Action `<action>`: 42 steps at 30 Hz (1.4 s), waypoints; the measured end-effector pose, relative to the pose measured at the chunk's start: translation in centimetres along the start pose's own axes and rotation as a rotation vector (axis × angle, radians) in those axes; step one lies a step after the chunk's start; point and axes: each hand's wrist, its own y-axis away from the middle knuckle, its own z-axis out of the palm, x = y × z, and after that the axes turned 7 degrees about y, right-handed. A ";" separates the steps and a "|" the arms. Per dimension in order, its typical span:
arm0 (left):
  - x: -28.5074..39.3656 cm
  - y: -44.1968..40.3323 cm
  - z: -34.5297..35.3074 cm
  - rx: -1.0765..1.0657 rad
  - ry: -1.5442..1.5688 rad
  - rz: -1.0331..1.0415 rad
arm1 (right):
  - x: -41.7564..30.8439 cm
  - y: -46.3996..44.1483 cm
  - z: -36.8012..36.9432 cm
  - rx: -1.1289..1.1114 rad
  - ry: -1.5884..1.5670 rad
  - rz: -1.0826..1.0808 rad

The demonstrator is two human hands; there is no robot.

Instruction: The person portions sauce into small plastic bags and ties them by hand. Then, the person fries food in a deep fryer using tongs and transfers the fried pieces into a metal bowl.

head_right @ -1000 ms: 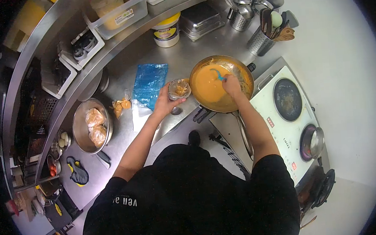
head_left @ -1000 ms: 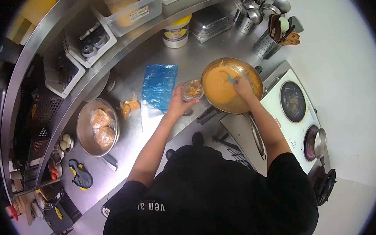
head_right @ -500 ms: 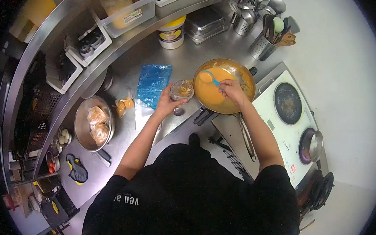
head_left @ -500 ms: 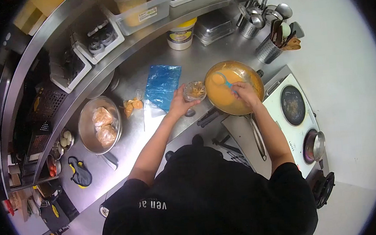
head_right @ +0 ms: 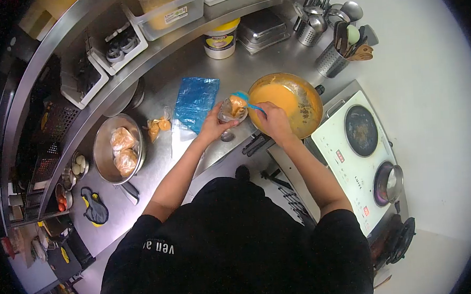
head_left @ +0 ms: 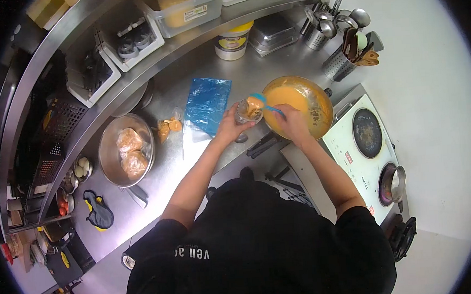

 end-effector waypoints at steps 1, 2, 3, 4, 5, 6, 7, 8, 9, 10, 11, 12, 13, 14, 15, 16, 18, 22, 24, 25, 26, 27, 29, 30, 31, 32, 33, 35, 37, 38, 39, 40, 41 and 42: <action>0.0 0.0 0.0 0.005 -0.013 0.017 | -0.1 0.0 0.0 -0.029 0.004 0.027; 0.0 0.0 0.0 0.006 -0.012 0.017 | -0.2 -0.1 -0.1 -0.058 0.008 0.055; -0.2 0.0 0.1 0.012 -0.054 0.041 | -0.1 -0.1 0.0 -0.058 0.009 0.055; -0.3 -0.1 0.1 0.019 -0.096 0.065 | 0.1 0.0 0.1 -0.089 -0.040 0.136; -0.5 -0.2 0.1 0.019 -0.096 0.066 | 0.3 0.1 0.3 -0.119 -0.089 0.217; -0.7 -0.3 0.2 0.028 -0.105 0.079 | 0.9 0.1 0.5 -0.118 -0.089 0.217; -1.0 -0.5 0.2 0.036 -0.115 0.091 | 1.5 0.1 0.7 -0.198 -0.236 0.358; -1.2 -0.6 0.2 0.037 -0.115 0.092 | 2.1 0.2 0.9 -0.277 -0.383 0.498; -1.1 -0.5 0.2 0.022 -0.089 0.062 | 2.0 0.2 0.8 -0.276 -0.382 0.497; -0.9 -0.5 0.1 0.007 -0.063 0.032 | 2.0 0.2 0.7 -0.296 -0.563 0.569; -0.7 -0.5 0.1 0.007 -0.063 0.034 | 2.0 0.2 0.5 -0.315 -0.744 0.638; -0.6 -0.5 0.0 -0.002 -0.054 0.029 | 1.8 0.2 0.4 -0.313 -0.743 0.637; -0.4 -0.4 0.0 -0.010 -0.045 0.023 | 1.5 0.3 0.3 -0.288 -0.549 0.527; -0.3 -0.3 0.0 -0.011 -0.044 0.025 | 1.2 0.4 0.3 -0.260 -0.355 0.416; -0.3 -0.3 0.1 0.003 -0.052 0.031 | 1.0 0.5 0.4 -0.258 -0.355 0.416; -0.3 -0.2 0.1 0.018 -0.060 0.037 | 0.7 0.5 0.6 -0.153 -0.188 0.235; -0.3 -0.2 0.1 0.013 -0.044 0.030 | 0.3 0.6 0.6 -0.048 -0.023 0.054; -1.5 -0.9 0.4 0.063 -0.118 0.127 | 0.0 0.5 0.3 -0.094 -0.027 0.080; -1.9 -1.1 0.5 0.057 -0.100 0.102 | 0.2 0.5 0.4 -0.084 -0.055 0.092; -1.8 -1.1 0.5 0.052 -0.081 0.078 | 0.3 0.5 0.5 -0.056 -0.052 0.076; -1.9 -1.2 0.5 0.053 -0.082 0.079 | 0.4 0.5 0.7 -0.027 -0.050 0.060; -2.1 -1.4 0.6 0.063 -0.090 0.104 | 0.5 0.5 0.7 -0.026 -0.051 0.059; -2.7 -1.7 0.6 0.074 -0.099 0.130 | 0.9 0.4 0.9 -0.239 -0.316 0.454; -2.4 -1.6 0.4 0.057 -0.054 0.084 | 1.3 0.5 1.0 -0.236 -0.317 0.454; -2.1 -1.5 0.2 0.046 -0.032 0.062 | 1.8 0.5 1.1 -0.277 -0.569 0.573; -1.8 -1.4 0.1 0.036 -0.011 0.039 | 2.4 0.7 1.1 -0.314 -0.823 0.689; -1.5 -1.6 -0.1 0.051 0.182 -0.068 | 2.6 0.7 0.6 -0.310 -0.824 0.690; -1.2 -1.8 -0.2 0.063 0.374 -0.174 | 3.2 0.7 -0.5 -0.322 -0.915 0.843; -2.3 -2.5 -0.1 0.118 0.460 -0.228 | 4.9 1.5 -0.6 -0.295 -0.807 0.838; -2.7 -2.8 0.0 0.116 0.460 -0.226 | 5.7 1.9 -0.6 -0.271 -0.697 0.832; -2.9 -3.0 0.1 0.121 0.534 -0.269 | 6.0 2.2 -0.9 -0.268 -0.696 0.832; -3.0 -3.2 0.2 0.126 0.608 -0.313 | 6.2 2.5 -1.2 -0.333 -0.428 0.746; -3.2 -3.4 0.0 0.124 0.608 -0.311 | 6.3 2.8 -1.3 -0.392 -0.161 0.654; -3.1 -3.6 -0.2 0.092 0.590 -0.349 | 6.4 2.9 -1.1 -0.388 -0.160 0.656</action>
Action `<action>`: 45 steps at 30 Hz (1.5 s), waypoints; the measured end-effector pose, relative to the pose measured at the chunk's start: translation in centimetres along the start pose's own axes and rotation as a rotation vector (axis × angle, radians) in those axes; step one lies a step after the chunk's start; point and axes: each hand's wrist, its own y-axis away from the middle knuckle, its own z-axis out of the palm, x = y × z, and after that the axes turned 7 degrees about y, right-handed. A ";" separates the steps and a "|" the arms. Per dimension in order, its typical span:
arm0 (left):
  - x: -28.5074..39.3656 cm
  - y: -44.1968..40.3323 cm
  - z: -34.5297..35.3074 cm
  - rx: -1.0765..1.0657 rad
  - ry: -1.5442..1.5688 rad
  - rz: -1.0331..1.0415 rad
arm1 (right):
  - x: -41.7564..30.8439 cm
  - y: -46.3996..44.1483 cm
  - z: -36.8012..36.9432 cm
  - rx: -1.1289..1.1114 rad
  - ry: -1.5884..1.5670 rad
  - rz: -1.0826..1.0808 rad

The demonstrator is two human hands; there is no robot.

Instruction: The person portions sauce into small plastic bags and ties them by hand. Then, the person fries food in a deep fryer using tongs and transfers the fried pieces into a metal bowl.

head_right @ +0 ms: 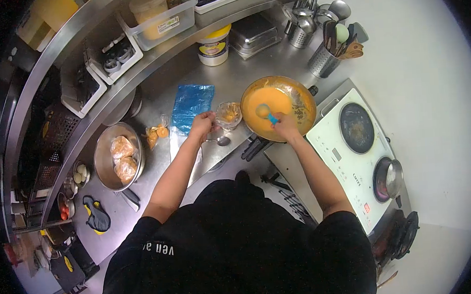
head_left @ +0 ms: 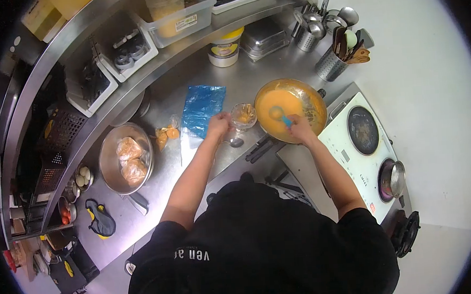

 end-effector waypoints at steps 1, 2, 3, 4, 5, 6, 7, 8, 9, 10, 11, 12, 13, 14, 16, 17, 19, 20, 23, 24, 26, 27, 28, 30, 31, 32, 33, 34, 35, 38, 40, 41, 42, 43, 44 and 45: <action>0.2 -0.1 0.0 -0.015 -0.024 -0.042 | 0.3 -0.2 0.6 -0.051 -0.105 0.153; 0.4 -0.1 0.1 -0.017 -0.025 -0.041 | 0.6 -0.6 1.3 -0.104 -0.210 0.305; 0.6 -0.1 0.2 0.019 0.010 -0.005 | 1.6 -1.1 2.0 -0.103 -0.212 0.304; 0.8 -0.1 0.2 0.056 0.046 0.031 | 3.1 -2.0 3.0 -0.017 0.052 0.167; 1.0 0.1 0.3 0.057 0.046 0.031 | 4.1 -2.5 3.4 0.069 0.316 0.027; 1.0 0.2 0.4 0.065 -0.083 0.186 | 4.4 -2.5 3.4 0.068 0.314 0.029; 1.0 0.4 0.5 0.071 -0.212 0.339 | 4.7 -2.6 3.3 0.046 0.364 -0.012; 1.0 0.5 0.7 0.069 -0.214 0.337 | 5.0 -2.6 3.3 0.025 0.413 -0.052; 1.1 0.5 0.9 0.090 -0.332 0.478 | 5.0 -2.5 3.1 0.025 0.411 -0.049; 1.2 0.6 1.0 0.112 -0.449 0.619 | 4.9 -2.4 2.9 0.012 0.427 -0.068; 1.2 0.7 1.3 0.112 -0.450 0.619 | 4.9 -2.3 2.6 -0.002 0.442 -0.088; 1.8 1.5 1.8 0.118 -0.479 0.686 | 4.3 -1.9 2.3 -0.002 0.442 -0.089; 2.0 1.7 1.9 0.125 -0.509 0.753 | 3.4 -1.4 2.0 0.061 0.526 -0.129; 2.2 1.7 1.9 0.127 -0.511 0.753 | 2.8 -1.1 1.9 0.125 0.609 -0.168; 2.0 0.9 1.9 0.074 -0.452 0.666 | 2.9 -1.1 1.6 0.045 0.483 -0.114; 1.8 0.7 1.9 0.068 -0.454 0.667 | 3.0 -1.0 1.4 -0.032 0.357 -0.058; 1.7 0.3 1.8 0.038 -0.413 0.557 | 3.4 -1.1 1.5 -0.060 0.193 0.038; 1.6 0.2 1.6 0.039 -0.415 0.558 | 3.5 -1.3 1.7 -0.094 0.032 0.128; 1.4 0.5 1.1 0.000 -0.523 0.552 | 2.0 -0.6 0.5 -0.122 0.207 0.106; 2.1 1.2 1.3 -0.005 -0.517 0.534 | 2.5 -1.0 0.9 -0.124 0.204 0.109; 3.5 2.6 2.0 -0.009 -0.512 0.517 | 3.9 -2.2 1.7 0.039 0.612 -0.072; 4.3 3.4 2.4 -0.006 -0.502 0.514 | 2.7 -1.8 1.4 0.040 0.612 -0.074; 4.7 3.9 2.8 -0.004 -0.492 0.509 | -0.1 -0.8 0.7 0.069 0.571 -0.141; 4.8 4.1 3.3 -0.024 -0.483 0.569 | -3.4 -0.1 1.7 0.136 0.385 -0.254; 4.9 4.2 3.6 -0.045 -0.471 0.629 | -4.4 -0.3 2.3 0.176 0.241 -0.301; 5.1 4.3 3.9 -0.053 -0.475 0.630 | -4.5 -1.4 3.5 0.181 0.237 -0.296; 5.4 4.3 4.0 -0.067 -0.480 0.666 | -4.0 -3.2 5.2 0.192 0.213 -0.296; 6.0 4.6 4.1 -0.078 -0.484 0.703 | -4.2 -3.8 5.7 0.197 0.200 -0.300; 6.4 4.9 4.2 -0.076 -0.487 0.707 | -4.5 -4.3 6.1 0.203 0.186 -0.305; 8.1 6.3 4.4 -0.090 -0.457 0.679 | -6.3 -4.3 5.5 -0.118 -0.137 -0.134; 8.6 6.9 4.3 -0.132 -0.272 0.583 | -6.7 -4.4 5.2 0.040 -0.036 -0.281; 8.9 7.1 4.3 -0.128 -0.271 0.585 | -7.0 -4.6 4.9 0.039 -0.035 -0.285; 9.3 7.2 4.2 -0.135 -0.183 0.518 | -7.4 -4.6 4.5 -0.039 -0.128 -0.201; 9.7 7.3 4.1 -0.141 -0.094 0.452 | -7.9 -4.6 4.2 -0.118 -0.219 -0.118; 10.1 7.5 4.1 -0.133 -0.092 0.457 | -8.2 -4.2 4.3 -0.121 -0.217 -0.127; 10.4 7.6 4.1 -0.158 -0.039 0.439 | -9.0 -2.8 4.1 -0.138 -0.335 -0.109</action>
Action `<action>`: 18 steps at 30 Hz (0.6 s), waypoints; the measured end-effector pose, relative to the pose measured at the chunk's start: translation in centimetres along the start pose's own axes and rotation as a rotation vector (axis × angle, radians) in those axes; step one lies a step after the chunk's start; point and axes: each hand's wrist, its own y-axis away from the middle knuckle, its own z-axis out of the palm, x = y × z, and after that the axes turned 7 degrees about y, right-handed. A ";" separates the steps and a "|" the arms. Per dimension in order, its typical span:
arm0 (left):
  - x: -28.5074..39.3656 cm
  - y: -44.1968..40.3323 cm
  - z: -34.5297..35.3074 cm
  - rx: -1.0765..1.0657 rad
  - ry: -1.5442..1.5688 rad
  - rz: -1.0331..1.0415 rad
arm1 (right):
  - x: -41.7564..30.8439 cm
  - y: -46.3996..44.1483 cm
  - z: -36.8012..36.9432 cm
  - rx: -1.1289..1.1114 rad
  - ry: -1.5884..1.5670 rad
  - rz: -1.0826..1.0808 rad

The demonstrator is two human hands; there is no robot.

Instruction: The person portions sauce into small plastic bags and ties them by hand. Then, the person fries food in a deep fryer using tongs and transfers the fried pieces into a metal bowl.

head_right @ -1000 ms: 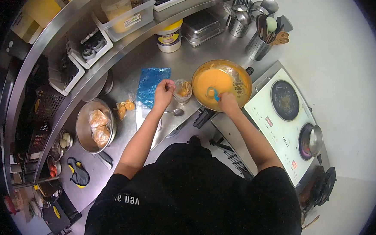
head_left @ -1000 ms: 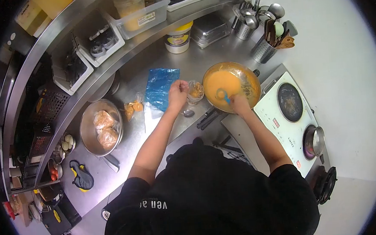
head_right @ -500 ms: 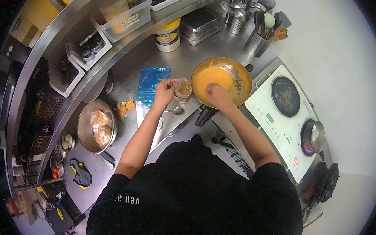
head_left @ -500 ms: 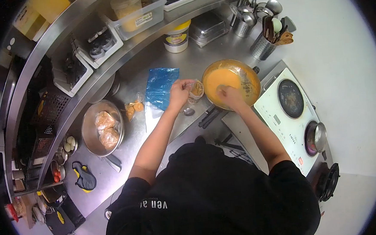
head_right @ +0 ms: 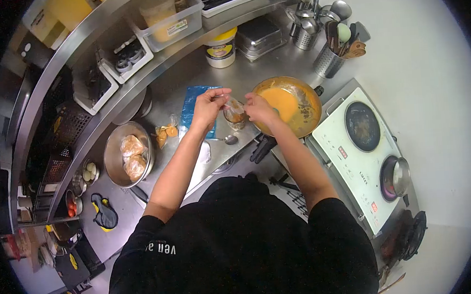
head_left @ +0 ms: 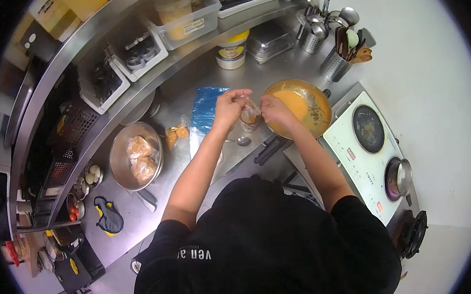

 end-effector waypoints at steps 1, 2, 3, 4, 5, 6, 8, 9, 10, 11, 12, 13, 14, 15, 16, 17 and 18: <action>0.5 0.1 0.0 -0.014 0.058 -0.012 | -1.0 0.7 0.2 -0.008 -0.119 0.012; 1.0 0.2 0.1 -0.008 0.057 -0.005 | -1.9 0.9 0.2 -0.012 -0.116 0.004; 1.6 0.4 0.3 -0.024 0.085 -0.010 | -2.7 1.1 0.2 -0.060 -0.244 0.075; 2.3 0.7 0.4 -0.041 0.113 -0.015 | -3.2 1.3 0.3 -0.108 -0.371 0.148; 2.9 0.9 0.3 -0.039 0.111 -0.011 | -3.4 1.2 0.0 -0.110 -0.370 0.144; 3.4 1.1 0.2 -0.066 0.084 0.001 | -3.5 0.9 -0.7 -0.157 -0.466 0.088; 4.0 1.2 -0.2 -0.091 0.056 0.018 | -3.9 0.2 -1.8 -0.205 -0.558 0.027; 4.0 1.1 -0.6 -0.079 -0.049 0.080 | -4.3 0.0 -2.3 -0.172 -0.463 0.010; 3.9 1.2 -0.9 -0.066 -0.153 0.140 | -4.4 0.0 -2.5 -0.139 -0.370 -0.007; 3.8 1.4 -1.3 -0.066 -0.155 0.144 | -4.4 0.3 -2.6 -0.139 -0.370 -0.011; 3.9 1.6 -1.7 -0.020 -0.305 0.200 | -4.9 0.9 -2.7 -0.019 -0.270 -0.136; 4.1 1.6 -2.1 0.032 -0.452 0.256 | -5.5 1.1 -3.1 0.100 -0.165 -0.262; 4.0 1.6 -2.4 0.038 -0.448 0.255 | -5.6 0.9 -3.5 0.094 -0.160 -0.262; 4.0 1.6 -2.8 0.027 -0.520 0.258 | -5.9 0.7 -4.0 0.141 -0.001 -0.288; 4.1 1.5 -3.0 0.011 -0.592 0.267 | -6.1 0.6 -4.3 0.193 0.159 -0.315; 4.5 1.1 -3.3 0.009 -0.592 0.276 | -6.3 0.7 -4.7 0.200 0.160 -0.322; 4.9 0.8 -3.6 -0.055 -0.647 0.288 | -7.1 1.2 -5.1 0.226 0.190 -0.372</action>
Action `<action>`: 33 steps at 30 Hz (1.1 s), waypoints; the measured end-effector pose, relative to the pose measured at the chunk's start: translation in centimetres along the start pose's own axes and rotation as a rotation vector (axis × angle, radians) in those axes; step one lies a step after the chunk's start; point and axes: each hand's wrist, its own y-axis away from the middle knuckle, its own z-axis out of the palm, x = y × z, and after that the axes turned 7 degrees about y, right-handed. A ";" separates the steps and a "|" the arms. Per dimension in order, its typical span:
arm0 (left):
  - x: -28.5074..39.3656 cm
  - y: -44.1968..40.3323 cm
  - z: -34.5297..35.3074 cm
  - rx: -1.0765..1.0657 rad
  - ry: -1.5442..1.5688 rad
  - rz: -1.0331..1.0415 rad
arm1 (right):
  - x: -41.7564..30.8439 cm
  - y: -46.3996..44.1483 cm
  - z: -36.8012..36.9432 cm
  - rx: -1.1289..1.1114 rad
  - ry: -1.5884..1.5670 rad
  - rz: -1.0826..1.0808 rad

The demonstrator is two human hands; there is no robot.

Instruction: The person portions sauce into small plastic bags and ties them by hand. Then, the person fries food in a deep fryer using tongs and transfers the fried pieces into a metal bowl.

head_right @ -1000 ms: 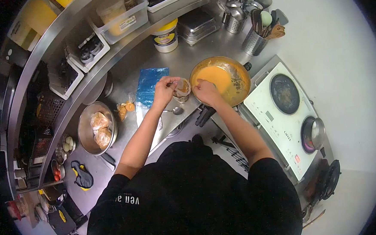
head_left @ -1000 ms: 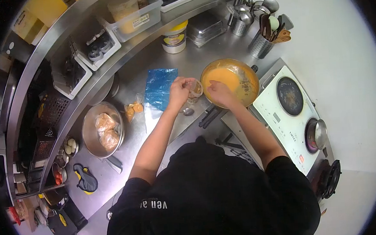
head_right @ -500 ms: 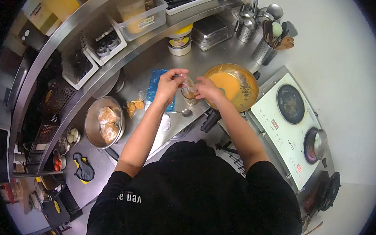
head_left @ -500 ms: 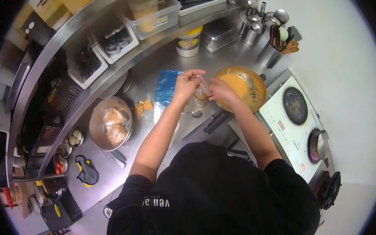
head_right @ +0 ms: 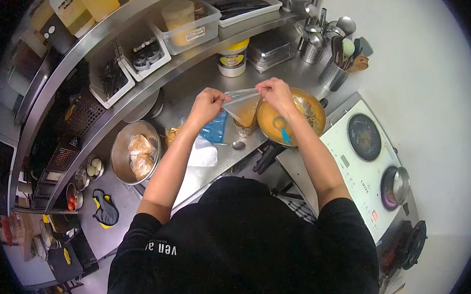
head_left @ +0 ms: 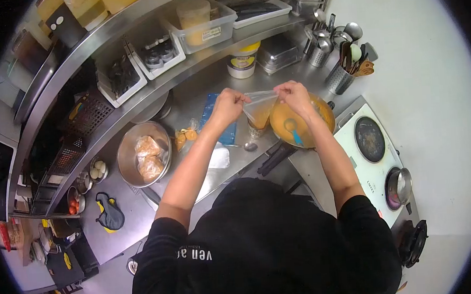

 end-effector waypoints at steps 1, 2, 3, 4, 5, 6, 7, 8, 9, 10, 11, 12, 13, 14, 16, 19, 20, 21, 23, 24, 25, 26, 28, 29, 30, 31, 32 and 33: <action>0.1 -0.2 -0.3 -0.062 -0.047 0.026 | -0.8 0.2 -0.5 0.021 0.028 -0.050; 0.2 -0.5 -0.5 -0.055 -0.047 0.028 | -1.5 0.4 -1.1 0.020 0.030 -0.057; 1.0 -0.8 -1.0 -0.098 -0.032 0.034 | -2.2 0.5 -1.8 0.045 0.067 -0.089; 2.2 -0.9 -1.6 -0.143 -0.019 0.043 | -2.9 0.6 -2.5 0.074 0.102 -0.120; 3.4 -0.9 -2.2 -0.140 -0.021 0.049 | -3.7 0.6 -3.1 0.077 0.103 -0.125; 5.0 -0.6 -2.9 -0.152 -0.096 0.153 | -4.5 0.6 -3.8 0.020 0.031 -0.069; 6.0 -0.5 -3.3 -0.164 -0.172 0.257 | -4.9 0.6 -4.2 -0.038 -0.041 -0.013; 6.3 -0.6 -3.5 -0.161 -0.174 0.260 | -4.9 0.4 -4.5 -0.036 -0.041 -0.017; 6.5 -0.9 -3.8 -0.157 -0.234 0.461 | -5.0 0.1 -4.8 -0.058 -0.144 -0.024; 6.7 -1.2 -4.0 -0.153 -0.295 0.661 | -5.0 -0.1 -5.0 -0.081 -0.248 -0.031; 6.8 -1.6 -4.1 -0.149 -0.300 0.663 | -5.0 -0.3 -5.1 -0.082 -0.248 -0.036; 7.1 -2.0 -4.1 -0.115 -0.352 0.704 | -5.5 -0.3 -5.1 -0.087 -0.260 -0.099; 7.4 -2.3 -4.0 -0.081 -0.403 0.742 | -5.9 -0.3 -5.1 -0.094 -0.271 -0.161; 7.6 -2.3 -3.8 -0.075 -0.407 0.741 | -6.3 0.1 -4.7 -0.098 -0.271 -0.166; 9.4 -2.2 -3.7 0.018 -0.417 0.714 | -9.2 1.6 -3.2 0.130 0.180 -0.502; 10.9 -2.3 -3.3 0.202 -0.444 0.690 | -10.4 1.1 -0.2 0.267 0.334 -0.556; 11.0 -2.4 -3.2 0.205 -0.448 0.691 | -10.7 0.4 0.3 0.214 0.191 -0.449; 11.0 -2.3 -3.1 0.218 -0.376 0.675 | -10.7 -0.5 0.5 0.212 0.190 -0.454; 10.5 -2.1 -3.5 0.240 -0.309 0.650 | -10.5 -1.9 1.0 0.219 -0.053 -0.418; 10.0 -1.9 -3.7 0.338 -0.221 0.651 | -12.2 -1.4 0.7 0.290 -0.105 -0.466; 9.6 -1.7 -4.0 0.434 -0.132 0.652 | -13.0 -1.3 0.6 0.287 -0.107 -0.465; 8.9 -0.7 -4.2 0.446 -0.004 0.514 | -13.6 -1.5 0.4 0.241 -0.128 -0.442; 2.9 0.4 -2.2 0.639 0.267 0.277 | -14.1 -2.2 0.7 0.233 -0.123 -0.525; 1.5 2.4 -1.3 0.582 0.579 0.046 | -15.0 -1.9 0.9 0.230 -0.120 -0.527; -0.2 3.7 0.3 0.500 0.844 -0.112 | -16.3 -1.3 0.8 0.180 -0.034 -0.488; -1.9 5.1 2.0 0.453 1.100 -0.293 | -17.4 -0.8 0.7 0.129 0.052 -0.448; -1.8 6.5 3.5 0.371 1.326 -0.428 | -18.2 -0.6 0.8 0.120 0.056 -0.449; -1.7 6.8 4.7 0.382 1.334 -0.429 | -18.9 -0.5 0.9 0.124 0.073 -0.477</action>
